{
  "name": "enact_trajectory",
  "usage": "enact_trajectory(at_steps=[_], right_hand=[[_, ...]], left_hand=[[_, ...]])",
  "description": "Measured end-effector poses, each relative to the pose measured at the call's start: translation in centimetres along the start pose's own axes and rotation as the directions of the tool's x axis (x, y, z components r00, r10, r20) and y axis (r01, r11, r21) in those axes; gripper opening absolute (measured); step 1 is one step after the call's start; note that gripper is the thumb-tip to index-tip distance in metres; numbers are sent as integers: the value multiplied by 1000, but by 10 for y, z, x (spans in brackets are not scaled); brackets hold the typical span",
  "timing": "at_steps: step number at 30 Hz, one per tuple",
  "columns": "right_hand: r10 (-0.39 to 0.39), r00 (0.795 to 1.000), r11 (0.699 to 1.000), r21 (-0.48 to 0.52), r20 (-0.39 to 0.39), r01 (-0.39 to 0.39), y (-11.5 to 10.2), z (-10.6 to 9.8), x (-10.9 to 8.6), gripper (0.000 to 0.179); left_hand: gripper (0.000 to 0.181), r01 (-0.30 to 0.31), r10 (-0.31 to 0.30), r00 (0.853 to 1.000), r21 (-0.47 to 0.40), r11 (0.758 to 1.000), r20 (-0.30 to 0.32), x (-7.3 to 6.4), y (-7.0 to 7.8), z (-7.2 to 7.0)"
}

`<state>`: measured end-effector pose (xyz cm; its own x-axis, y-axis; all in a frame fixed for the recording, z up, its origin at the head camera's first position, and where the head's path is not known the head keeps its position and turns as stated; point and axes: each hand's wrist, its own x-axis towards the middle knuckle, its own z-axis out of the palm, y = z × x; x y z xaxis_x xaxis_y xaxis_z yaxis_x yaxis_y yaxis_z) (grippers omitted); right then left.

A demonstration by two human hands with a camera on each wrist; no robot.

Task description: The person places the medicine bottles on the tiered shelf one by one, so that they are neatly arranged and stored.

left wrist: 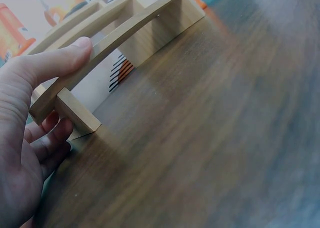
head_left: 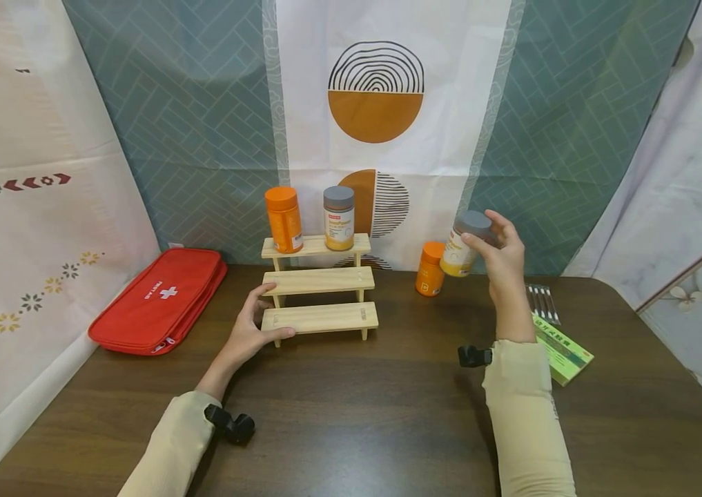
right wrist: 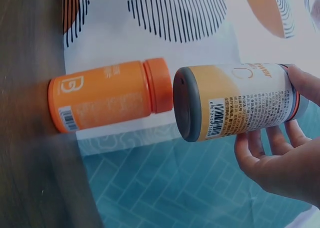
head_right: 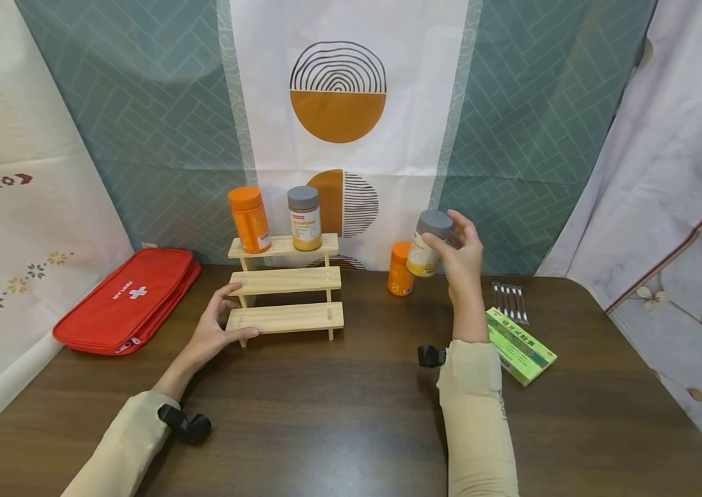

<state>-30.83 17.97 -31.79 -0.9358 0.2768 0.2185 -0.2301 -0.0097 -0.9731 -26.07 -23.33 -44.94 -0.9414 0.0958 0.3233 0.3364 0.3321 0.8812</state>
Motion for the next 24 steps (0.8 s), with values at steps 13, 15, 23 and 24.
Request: enact_trajectory(at_steps=[13, 15, 23, 24], right_hand=[[-32, 995, 996, -82, 89, 40, -4, 24, -12, 61], [-35, 993, 995, -85, 110, 44, -4, 27, -14, 61], [-59, 978, 995, -63, 202, 73, -3, 49, -20, 62], [-62, 975, 995, -58, 212, 76, -3, 53, -21, 62]], left_hand=[[91, 22, -22, 1000, -1, 1000, 1, -2, -1, 1], [92, 27, -27, 1000, -3, 1000, 2, -1, 0, 1], [96, 12, -12, 1000, -6, 1000, -6, 0, -1, 0], [96, 13, -13, 1000, -6, 1000, -6, 0, 0, 0]])
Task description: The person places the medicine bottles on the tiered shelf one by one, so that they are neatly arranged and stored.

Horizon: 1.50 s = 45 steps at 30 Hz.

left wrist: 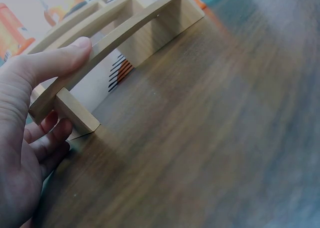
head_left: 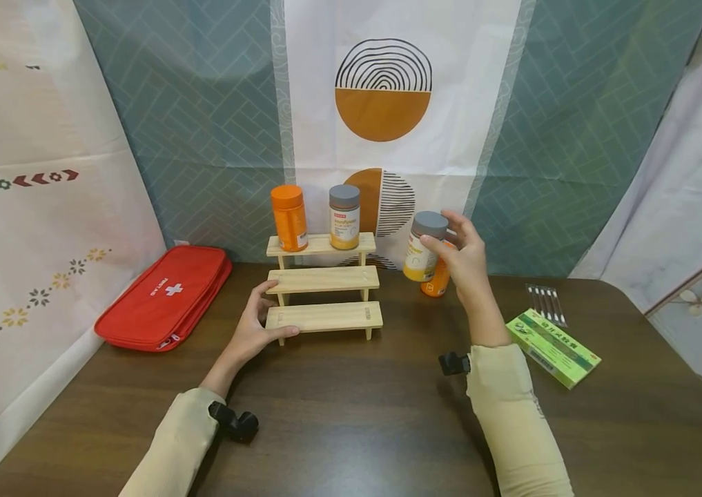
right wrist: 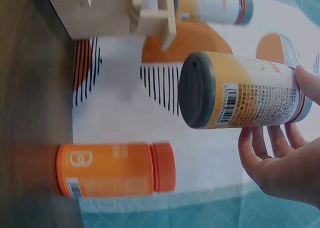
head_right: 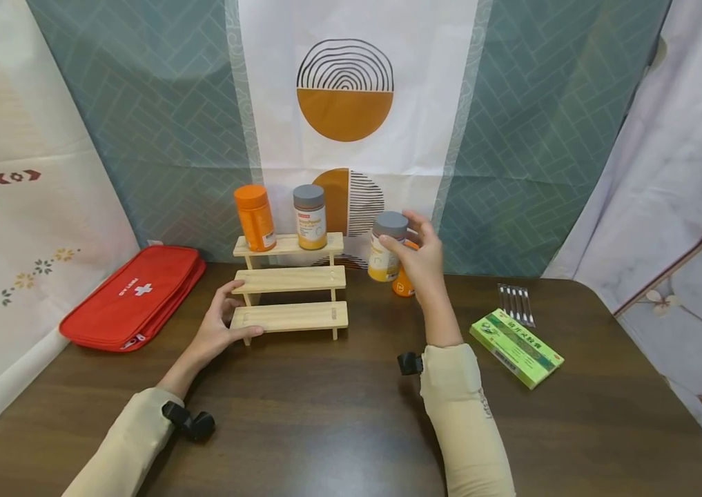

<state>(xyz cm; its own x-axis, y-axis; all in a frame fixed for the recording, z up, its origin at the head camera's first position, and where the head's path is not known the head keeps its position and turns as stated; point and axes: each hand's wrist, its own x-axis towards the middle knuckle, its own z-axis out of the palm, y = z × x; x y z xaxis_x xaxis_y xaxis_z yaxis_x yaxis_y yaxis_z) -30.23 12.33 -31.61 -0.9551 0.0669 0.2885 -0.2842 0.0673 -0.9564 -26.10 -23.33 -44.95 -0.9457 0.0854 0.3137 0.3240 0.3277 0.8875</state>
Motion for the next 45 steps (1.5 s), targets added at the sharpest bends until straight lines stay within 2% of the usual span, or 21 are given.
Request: enact_trajectory(at_steps=[10, 18, 24, 34, 45], right_hand=[[-38, 995, 999, -32, 94, 41, 1, 30, -6, 62], [-41, 991, 999, 5, 126, 41, -5, 47, -7, 62], [-55, 984, 998, 36, 170, 50, -8, 69, -8, 60], [-72, 982, 996, 65, 173, 61, -4, 103, -14, 58], [-94, 964, 995, 69, 249, 79, -2, 145, -14, 60]], left_hand=[[94, 11, -11, 1000, 2, 1000, -1, 0, -1, -1], [96, -33, 33, 999, -1, 999, -8, 0, -2, 0], [95, -29, 29, 1000, -9, 1000, -10, 0, -1, 0], [94, 4, -4, 1000, -19, 1000, 10, 1, -1, 2], [92, -22, 22, 1000, -5, 1000, -9, 2, -2, 0]])
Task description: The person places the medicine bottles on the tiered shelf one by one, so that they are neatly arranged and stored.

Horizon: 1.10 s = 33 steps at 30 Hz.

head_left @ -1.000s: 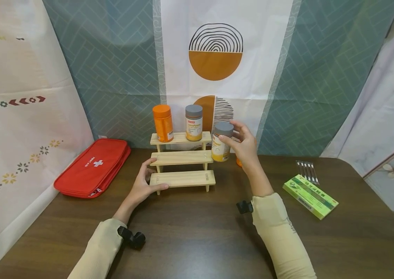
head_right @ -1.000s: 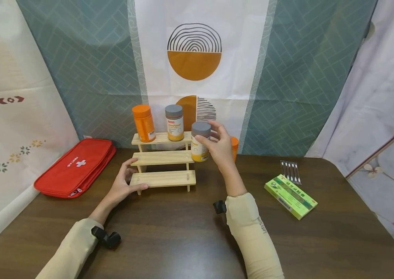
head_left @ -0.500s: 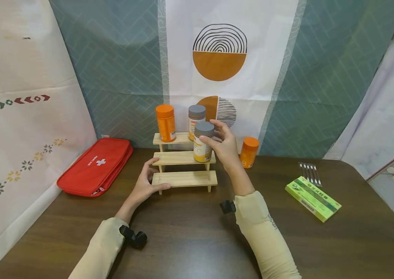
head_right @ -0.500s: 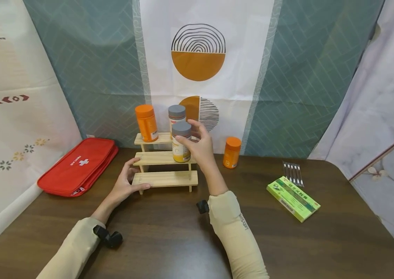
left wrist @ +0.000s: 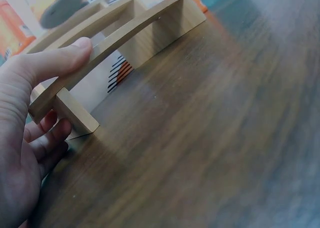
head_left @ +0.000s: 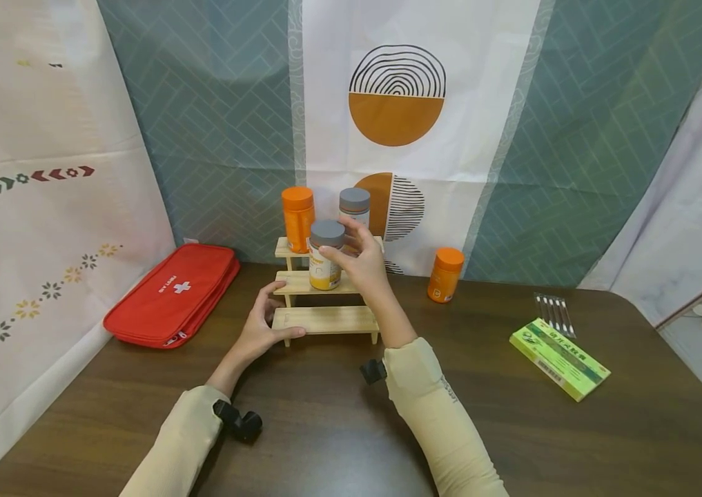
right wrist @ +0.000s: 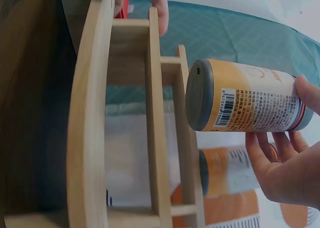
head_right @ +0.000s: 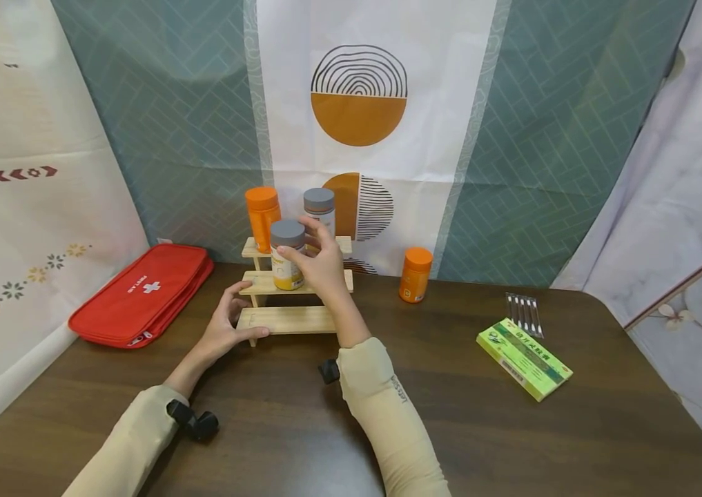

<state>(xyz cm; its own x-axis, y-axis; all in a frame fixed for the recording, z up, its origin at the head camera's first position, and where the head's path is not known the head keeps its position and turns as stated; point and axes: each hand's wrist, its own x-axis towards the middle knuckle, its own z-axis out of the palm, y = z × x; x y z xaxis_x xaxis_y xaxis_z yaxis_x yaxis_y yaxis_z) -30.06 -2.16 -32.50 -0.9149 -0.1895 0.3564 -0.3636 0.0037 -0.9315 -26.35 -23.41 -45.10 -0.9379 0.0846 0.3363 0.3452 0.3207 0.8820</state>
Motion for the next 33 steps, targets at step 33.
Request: enact_trajectory(at_steps=[33], right_hand=[[-48, 999, 998, 40, 2, 48, 31, 42, 6, 59]], left_hand=[[93, 4, -4, 1000, -9, 1000, 9, 1, -3, -1]])
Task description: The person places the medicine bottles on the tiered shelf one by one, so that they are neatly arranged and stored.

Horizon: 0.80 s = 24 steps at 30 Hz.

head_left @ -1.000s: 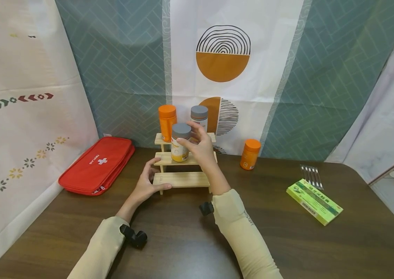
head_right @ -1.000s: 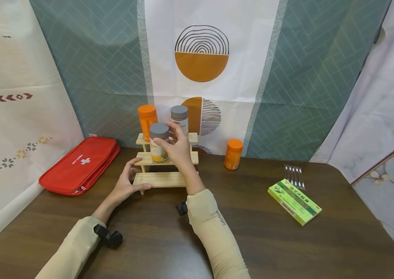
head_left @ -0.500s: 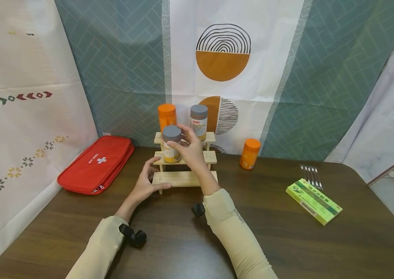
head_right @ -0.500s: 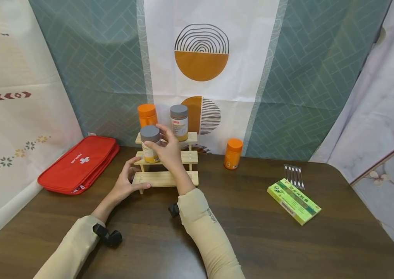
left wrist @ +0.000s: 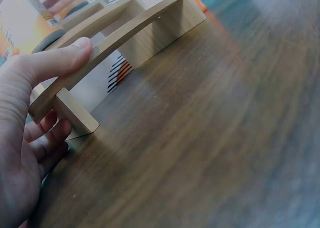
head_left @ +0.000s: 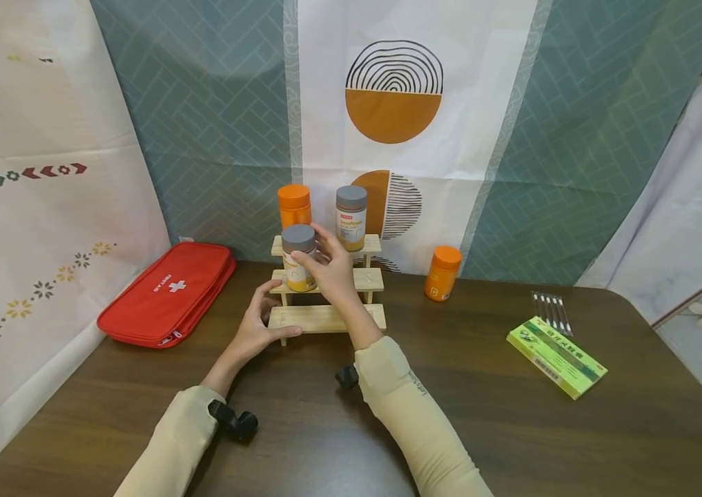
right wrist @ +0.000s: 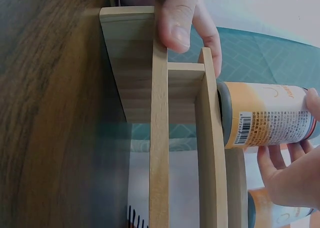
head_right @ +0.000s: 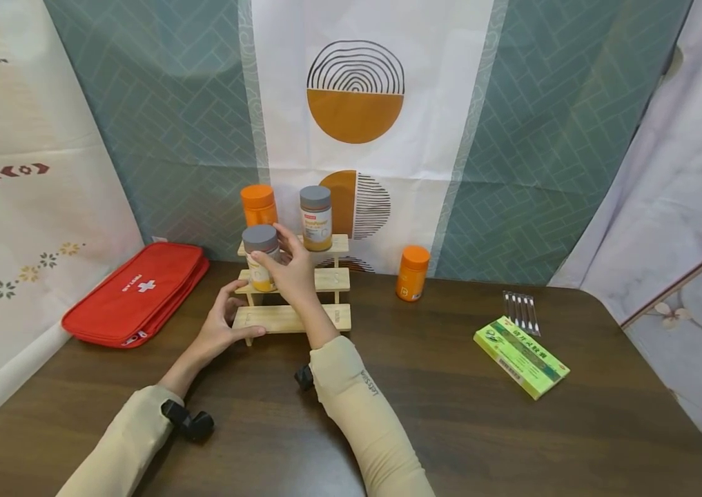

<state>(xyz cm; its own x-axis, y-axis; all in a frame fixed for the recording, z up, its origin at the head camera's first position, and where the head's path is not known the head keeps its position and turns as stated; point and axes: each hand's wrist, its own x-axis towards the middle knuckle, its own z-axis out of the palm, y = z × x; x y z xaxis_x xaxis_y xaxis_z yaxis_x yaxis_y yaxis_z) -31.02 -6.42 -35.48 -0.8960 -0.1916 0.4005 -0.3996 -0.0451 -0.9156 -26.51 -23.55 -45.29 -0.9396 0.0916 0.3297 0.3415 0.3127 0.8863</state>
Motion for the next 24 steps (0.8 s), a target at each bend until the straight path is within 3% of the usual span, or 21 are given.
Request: enact_trajectory(at_steps=[24], right_hand=[[9, 1000, 999, -37, 21, -9, 0, -2, 0, 60]], left_hand=[[93, -4, 5, 1000, -26, 1000, 9, -1, 3, 1]])
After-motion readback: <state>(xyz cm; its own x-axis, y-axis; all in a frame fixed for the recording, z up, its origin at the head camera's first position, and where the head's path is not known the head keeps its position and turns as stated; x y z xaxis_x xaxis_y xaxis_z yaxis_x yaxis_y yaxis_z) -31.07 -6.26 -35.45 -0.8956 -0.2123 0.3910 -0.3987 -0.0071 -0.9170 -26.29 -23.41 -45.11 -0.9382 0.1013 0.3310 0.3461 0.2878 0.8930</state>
